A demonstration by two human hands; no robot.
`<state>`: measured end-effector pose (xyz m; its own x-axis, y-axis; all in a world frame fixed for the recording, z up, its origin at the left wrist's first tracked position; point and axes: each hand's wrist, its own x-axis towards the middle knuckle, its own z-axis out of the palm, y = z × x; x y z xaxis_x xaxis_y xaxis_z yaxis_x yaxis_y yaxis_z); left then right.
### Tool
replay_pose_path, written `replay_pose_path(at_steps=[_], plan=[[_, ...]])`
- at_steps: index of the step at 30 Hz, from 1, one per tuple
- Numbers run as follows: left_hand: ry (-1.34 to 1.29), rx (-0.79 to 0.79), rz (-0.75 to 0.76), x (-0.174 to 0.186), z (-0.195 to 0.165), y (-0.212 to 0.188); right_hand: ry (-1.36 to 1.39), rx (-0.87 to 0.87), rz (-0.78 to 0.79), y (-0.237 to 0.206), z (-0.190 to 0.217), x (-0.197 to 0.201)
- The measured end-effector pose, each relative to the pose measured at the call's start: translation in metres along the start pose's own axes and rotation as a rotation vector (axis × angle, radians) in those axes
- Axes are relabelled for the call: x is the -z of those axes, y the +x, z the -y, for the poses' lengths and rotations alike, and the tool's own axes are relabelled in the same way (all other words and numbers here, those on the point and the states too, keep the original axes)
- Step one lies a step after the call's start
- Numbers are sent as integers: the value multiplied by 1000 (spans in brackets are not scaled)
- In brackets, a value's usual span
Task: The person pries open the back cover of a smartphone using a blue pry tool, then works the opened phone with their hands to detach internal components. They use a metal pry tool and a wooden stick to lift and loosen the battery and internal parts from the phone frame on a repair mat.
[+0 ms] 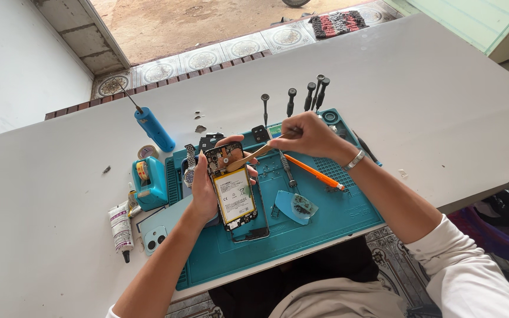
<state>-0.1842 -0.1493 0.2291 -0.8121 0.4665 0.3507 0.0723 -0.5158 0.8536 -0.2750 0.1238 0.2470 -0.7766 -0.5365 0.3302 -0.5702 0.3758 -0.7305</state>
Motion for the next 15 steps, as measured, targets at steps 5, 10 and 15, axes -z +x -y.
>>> replay_pose_path(at_steps=[5,10,15], plan=[[-2,-11,-5,2,1,0,13,47,48,-2,2,-12],[0,-17,-2,5,3,0,-106,42,15,1,-1,-7],[-32,-14,6,7,7,0,7,-15,-175,2,-6,5]])
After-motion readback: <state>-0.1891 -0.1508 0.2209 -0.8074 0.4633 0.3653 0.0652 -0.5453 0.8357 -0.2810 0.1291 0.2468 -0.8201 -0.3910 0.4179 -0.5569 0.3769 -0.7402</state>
